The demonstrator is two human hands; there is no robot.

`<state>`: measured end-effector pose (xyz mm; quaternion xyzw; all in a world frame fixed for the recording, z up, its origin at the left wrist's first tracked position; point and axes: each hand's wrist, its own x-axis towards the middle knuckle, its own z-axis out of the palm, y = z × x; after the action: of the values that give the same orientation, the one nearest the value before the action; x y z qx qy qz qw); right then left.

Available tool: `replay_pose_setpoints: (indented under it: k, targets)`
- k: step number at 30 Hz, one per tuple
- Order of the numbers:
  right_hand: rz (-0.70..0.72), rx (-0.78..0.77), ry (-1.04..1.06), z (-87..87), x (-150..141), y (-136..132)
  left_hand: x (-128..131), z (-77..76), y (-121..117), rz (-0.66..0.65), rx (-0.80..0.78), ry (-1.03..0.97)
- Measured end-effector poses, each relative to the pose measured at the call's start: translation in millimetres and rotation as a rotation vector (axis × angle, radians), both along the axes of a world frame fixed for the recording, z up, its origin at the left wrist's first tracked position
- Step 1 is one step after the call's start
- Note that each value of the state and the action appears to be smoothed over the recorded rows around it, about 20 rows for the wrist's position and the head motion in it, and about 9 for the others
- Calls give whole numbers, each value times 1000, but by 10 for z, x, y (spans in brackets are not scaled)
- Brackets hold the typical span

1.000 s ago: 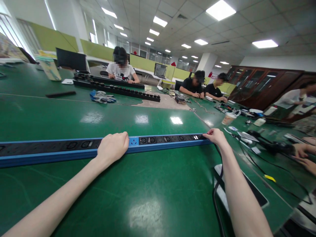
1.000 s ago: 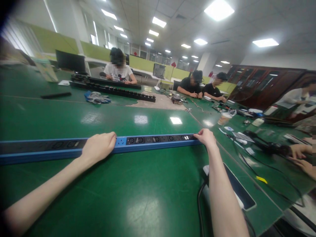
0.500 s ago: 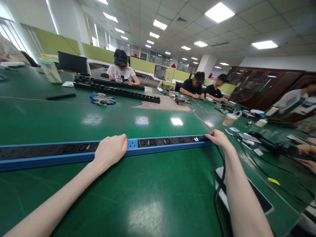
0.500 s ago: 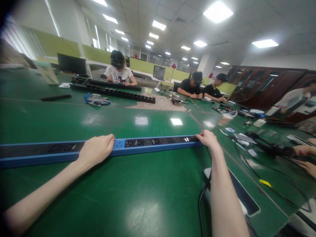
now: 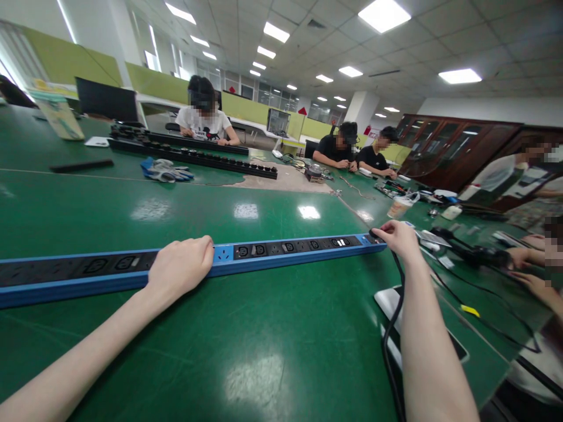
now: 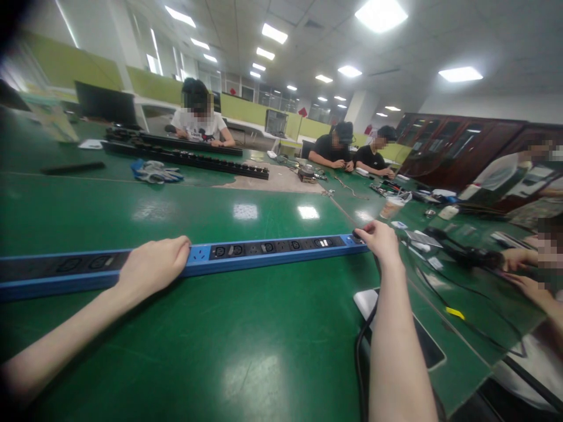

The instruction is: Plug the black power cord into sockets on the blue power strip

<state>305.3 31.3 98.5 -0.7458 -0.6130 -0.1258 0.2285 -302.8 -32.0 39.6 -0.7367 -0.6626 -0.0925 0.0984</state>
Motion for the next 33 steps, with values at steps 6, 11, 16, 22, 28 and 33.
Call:
replay_pose_setpoints:
  k: [6, 11, 16, 22, 28, 33]
  targets:
    - [8, -61, -25, -248, -101, 118, 1, 14, -10, -10, 5, -9]
    - [21, -84, -11, -328, -79, 191, 2, 11, -17, -8, 14, -13]
    - [-7, -81, 81, -390, 20, 245, -2, -2, -9, -19, 35, -3]
    - [-17, -35, 210, -473, 65, 262, -4, -14, -12, -9, 50, 10]
    - [-30, -14, 186, -479, 35, 237, -10, -24, -7, -1, 40, 13]
    - [-44, -66, 184, -439, 32, 251, -9, -30, -3, -16, 51, 13]
